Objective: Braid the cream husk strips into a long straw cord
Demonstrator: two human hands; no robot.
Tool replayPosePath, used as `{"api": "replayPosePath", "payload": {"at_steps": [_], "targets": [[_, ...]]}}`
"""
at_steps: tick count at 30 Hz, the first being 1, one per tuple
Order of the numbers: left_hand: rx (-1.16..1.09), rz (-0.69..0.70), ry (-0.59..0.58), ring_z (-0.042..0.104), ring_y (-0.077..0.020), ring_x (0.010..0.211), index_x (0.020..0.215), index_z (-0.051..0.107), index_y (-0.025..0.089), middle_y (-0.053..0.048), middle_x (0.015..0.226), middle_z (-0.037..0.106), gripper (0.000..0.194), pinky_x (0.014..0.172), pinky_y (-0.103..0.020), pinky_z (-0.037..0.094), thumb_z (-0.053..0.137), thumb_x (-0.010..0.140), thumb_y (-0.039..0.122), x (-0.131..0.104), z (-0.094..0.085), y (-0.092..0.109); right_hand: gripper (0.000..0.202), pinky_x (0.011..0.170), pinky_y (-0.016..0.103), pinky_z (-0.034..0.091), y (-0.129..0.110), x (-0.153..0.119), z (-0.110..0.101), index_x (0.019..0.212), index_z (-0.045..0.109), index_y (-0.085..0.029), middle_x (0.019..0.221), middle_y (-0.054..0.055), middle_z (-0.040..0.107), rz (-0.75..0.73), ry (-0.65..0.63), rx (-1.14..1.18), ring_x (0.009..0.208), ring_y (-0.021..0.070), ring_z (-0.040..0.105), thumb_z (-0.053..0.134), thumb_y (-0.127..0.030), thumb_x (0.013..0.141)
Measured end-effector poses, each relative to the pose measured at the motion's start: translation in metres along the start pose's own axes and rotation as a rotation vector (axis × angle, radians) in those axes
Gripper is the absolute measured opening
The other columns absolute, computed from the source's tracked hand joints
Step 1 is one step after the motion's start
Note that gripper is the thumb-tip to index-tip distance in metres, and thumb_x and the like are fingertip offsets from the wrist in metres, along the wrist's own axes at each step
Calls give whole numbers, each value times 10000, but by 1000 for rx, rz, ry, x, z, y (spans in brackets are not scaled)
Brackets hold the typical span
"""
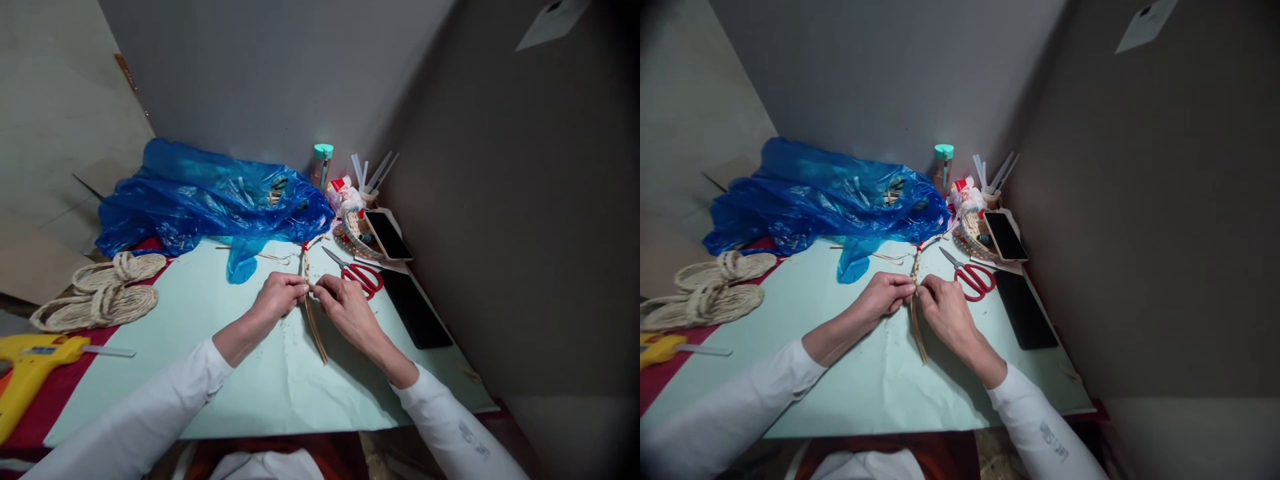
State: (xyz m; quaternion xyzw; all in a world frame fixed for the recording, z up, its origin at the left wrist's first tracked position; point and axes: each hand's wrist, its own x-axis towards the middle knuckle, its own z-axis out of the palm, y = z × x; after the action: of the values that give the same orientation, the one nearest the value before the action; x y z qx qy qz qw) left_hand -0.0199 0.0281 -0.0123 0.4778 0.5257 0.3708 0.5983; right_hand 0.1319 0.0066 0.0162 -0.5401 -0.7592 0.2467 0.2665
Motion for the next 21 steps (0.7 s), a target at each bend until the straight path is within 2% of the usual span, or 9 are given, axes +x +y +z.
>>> {"api": "replayPosePath", "payload": {"at_steps": [3,6,9,13,15,17,19,20,21], "targets": [[-13,22,16,278,-36,328,511,525,144,60,365,365,196,372,-206,132,588,691,184,1,2,-1,275,525,227,275,-4,-4,7,649,509,-171,564,-5,548,-5,-3,7,515,103,456,410,-227,899],[-94,16,-9,350,-42,358,555,587,120,27,430,468,121,383,-194,204,607,653,188,0,0,-2,208,545,233,282,-4,-8,17,790,556,-168,658,21,625,-72,-37,-57,545,115,508,384,-199,904],[-177,-14,-66,398,-46,388,675,653,93,5,507,537,109,407,-187,254,620,616,179,-2,-4,-2,187,556,258,264,-4,-12,26,937,568,-153,760,60,679,-140,-86,-236,578,142,560,390,-159,877],[-228,3,-140,363,-42,387,705,642,99,16,511,510,153,397,-188,226,608,688,247,-6,-7,-2,238,541,284,218,-4,-16,29,1029,564,-132,924,116,691,-226,-134,-451,598,159,578,406,-136,851],[-229,7,-127,318,-31,374,680,626,104,33,496,474,150,382,-188,184,616,698,252,-7,-7,-1,227,546,275,233,-4,-16,23,1020,576,-149,916,101,692,-243,-142,-425,603,152,576,411,-157,865],[-218,-17,-94,286,-19,371,678,624,102,38,498,467,127,377,-186,143,631,682,229,-8,-6,1,198,584,257,284,-3,-13,14,939,597,-167,835,71,686,-223,-60,-320,645,152,579,408,-210,897],[-206,-16,-76,285,-11,385,673,626,93,11,549,518,122,380,-183,130,630,675,216,-8,-5,3,211,661,246,338,-2,-6,5,911,598,-168,836,65,673,-162,79,-186,744,162,586,415,-271,917],[-199,-5,-73,293,-10,394,678,628,90,-9,588,550,124,381,-183,132,624,676,214,-9,-5,3,219,692,245,354,-1,-2,2,930,594,-164,857,66,669,-123,103,-113,779,162,585,413,-288,923],[-194,5,-71,303,-11,400,685,628,90,-24,622,573,124,381,-183,137,614,678,213,-9,-4,4,228,704,244,365,1,3,1,955,587,-160,866,64,665,-88,73,-38,789,158,582,406,-295,929]]}}
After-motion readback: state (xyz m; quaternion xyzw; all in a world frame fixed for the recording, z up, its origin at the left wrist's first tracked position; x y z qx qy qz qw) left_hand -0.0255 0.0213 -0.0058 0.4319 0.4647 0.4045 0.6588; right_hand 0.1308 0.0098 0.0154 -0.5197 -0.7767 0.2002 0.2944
